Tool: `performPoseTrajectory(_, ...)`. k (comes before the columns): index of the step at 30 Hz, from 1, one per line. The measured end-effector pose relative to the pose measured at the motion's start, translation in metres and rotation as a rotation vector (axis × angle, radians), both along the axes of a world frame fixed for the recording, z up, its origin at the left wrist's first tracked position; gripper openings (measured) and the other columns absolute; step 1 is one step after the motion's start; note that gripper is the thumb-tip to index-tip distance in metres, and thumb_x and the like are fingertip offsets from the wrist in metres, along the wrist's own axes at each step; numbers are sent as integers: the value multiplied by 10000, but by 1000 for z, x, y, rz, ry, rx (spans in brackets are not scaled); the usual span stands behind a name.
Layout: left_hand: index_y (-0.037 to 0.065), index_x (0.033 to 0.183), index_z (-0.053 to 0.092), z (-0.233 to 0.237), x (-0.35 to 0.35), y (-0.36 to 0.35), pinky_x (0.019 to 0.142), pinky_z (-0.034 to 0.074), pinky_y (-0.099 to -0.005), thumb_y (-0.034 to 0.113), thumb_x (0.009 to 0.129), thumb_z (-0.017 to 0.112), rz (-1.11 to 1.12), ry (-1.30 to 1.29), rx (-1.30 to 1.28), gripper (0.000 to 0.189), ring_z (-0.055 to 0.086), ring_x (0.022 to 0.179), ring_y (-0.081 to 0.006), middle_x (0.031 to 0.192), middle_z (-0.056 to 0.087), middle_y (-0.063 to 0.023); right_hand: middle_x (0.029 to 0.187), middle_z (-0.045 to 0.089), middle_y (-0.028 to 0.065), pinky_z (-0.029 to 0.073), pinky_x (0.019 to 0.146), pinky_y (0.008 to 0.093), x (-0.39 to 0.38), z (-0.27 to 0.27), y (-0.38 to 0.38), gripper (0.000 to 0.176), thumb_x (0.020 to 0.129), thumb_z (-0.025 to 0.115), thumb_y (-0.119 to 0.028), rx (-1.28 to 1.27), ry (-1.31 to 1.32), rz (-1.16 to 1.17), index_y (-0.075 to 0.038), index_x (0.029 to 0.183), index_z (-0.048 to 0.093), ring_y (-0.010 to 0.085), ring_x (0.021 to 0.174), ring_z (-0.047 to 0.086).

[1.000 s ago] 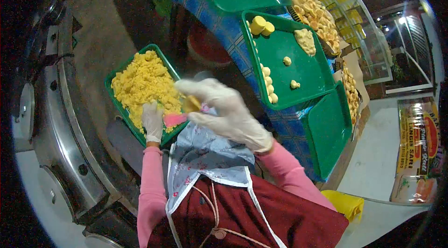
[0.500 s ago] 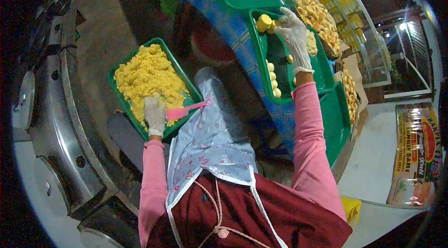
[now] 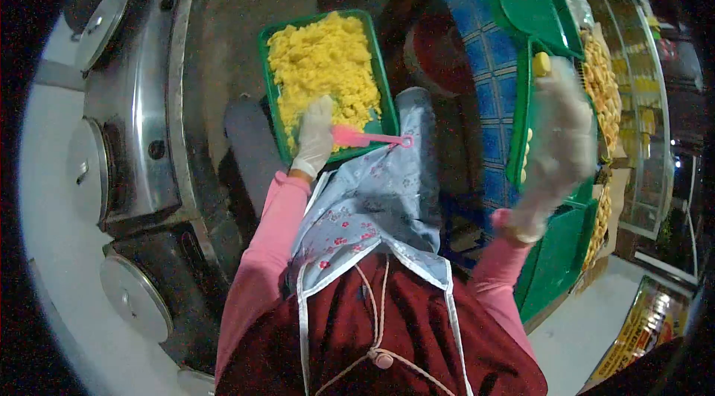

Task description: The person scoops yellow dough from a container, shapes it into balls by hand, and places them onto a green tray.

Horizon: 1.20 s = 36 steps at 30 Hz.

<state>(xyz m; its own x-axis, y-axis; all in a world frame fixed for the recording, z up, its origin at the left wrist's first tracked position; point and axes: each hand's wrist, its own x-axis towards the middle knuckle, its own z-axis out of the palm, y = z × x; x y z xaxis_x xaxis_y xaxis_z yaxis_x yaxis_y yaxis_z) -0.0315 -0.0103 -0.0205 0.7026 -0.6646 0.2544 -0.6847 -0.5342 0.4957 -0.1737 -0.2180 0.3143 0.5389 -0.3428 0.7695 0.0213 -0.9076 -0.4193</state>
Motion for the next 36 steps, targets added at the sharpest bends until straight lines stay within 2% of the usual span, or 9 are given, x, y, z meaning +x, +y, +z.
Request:
performPoseTrajectory(4,-43,1305,515,0,-3,-10,823,488,-425,42,846,529,8,-130,210,467,559,1028,-363,1136,577,-174,782,619,117,490,753,420,29,-136,51,252,796,646,-36,11,593,189,-69,1045,670,316,870,619)
performPoseTrajectory(6,-41,1283,533,24,-1,-4,799,486,-416,40,844,530,-17,-111,176,447,570,982,-360,1079,585,-175,805,656,143,502,764,421,45,-212,56,356,852,634,-150,-272,1122,110,-97,1203,662,345,881,644)
performPoseTrajectory(8,-7,1192,620,11,9,8,826,481,-428,51,838,541,12,21,-50,368,585,956,-378,1014,625,-201,808,666,156,503,737,441,40,-261,51,363,877,613,-201,-243,1140,163,-138,1233,654,350,868,656)
performPoseTrajectory(13,-5,1115,669,-2,5,27,846,478,-442,64,810,572,211,297,-205,327,591,975,-381,989,650,-217,731,656,189,501,638,498,42,-249,48,310,945,570,-270,174,926,254,-163,1221,662,386,728,667)
performPoseTrajectory(17,-15,1125,667,-40,11,0,801,490,-464,111,807,612,379,740,-385,347,607,889,-410,927,651,-243,771,689,158,522,588,466,62,-245,59,270,952,525,-212,-72,1016,136,-164,1184,654,324,724,697)
performPoseTrajectory(20,-9,1067,675,-100,11,-13,724,493,-461,163,855,587,388,653,-515,287,648,856,-388,917,674,-244,774,691,149,515,571,463,78,-275,76,258,962,515,-213,-50,1040,142,-152,1179,642,332,704,691)
performPoseTrajectory(27,18,943,689,-1,9,-15,669,474,-460,296,937,534,449,745,-259,319,657,818,-381,912,693,-211,840,697,173,504,621,492,90,-304,82,357,980,490,-246,44,1016,199,-121,1311,540,378,758,678)
performPoseTrajectory(32,14,941,690,-60,1,-6,695,512,-412,197,841,648,455,485,-473,213,664,777,-331,808,689,-161,780,684,189,503,630,490,74,-294,80,348,1008,468,-359,62,1069,227,-94,1137,655,380,744,676)
performPoseTrajectory(36,24,941,693,-32,-10,-3,719,534,-379,175,761,710,350,823,-723,236,684,783,-290,831,706,-128,700,678,150,497,578,482,50,-258,70,333,993,488,-299,24,863,123,-87,880,718,350,655,669)
